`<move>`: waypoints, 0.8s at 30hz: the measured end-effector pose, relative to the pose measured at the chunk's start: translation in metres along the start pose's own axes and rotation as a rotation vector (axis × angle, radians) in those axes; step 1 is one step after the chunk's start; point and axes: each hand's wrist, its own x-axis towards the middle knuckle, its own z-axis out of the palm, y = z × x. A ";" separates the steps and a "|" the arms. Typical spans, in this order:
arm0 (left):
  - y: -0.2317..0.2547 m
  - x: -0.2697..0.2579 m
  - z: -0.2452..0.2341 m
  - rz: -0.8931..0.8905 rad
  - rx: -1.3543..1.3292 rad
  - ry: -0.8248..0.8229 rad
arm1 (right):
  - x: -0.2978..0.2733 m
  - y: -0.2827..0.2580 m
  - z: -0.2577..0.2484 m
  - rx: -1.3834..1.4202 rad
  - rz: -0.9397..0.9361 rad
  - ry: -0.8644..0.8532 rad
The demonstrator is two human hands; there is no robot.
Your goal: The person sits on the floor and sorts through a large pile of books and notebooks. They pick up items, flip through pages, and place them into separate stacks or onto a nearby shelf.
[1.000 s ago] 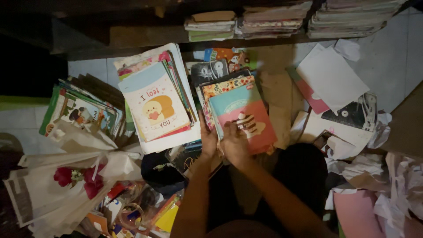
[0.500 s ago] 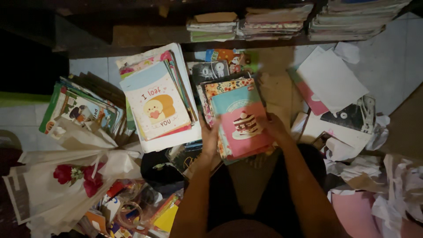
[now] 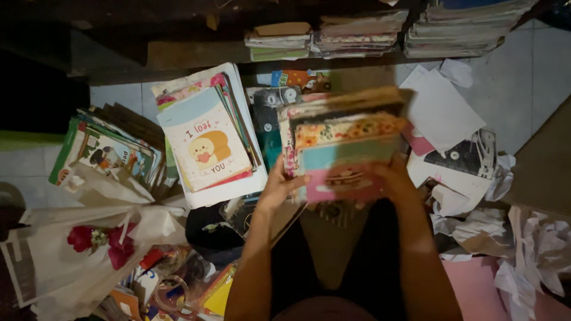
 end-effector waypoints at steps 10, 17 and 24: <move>0.013 0.011 0.007 -0.032 0.294 0.170 | 0.007 0.010 0.048 -0.505 0.006 -0.002; -0.015 0.010 -0.020 0.378 0.504 -0.116 | 0.019 0.051 0.003 -0.206 -0.015 -0.047; -0.006 0.002 -0.015 -0.034 0.095 -0.021 | -0.007 0.009 0.010 -0.073 0.036 -0.167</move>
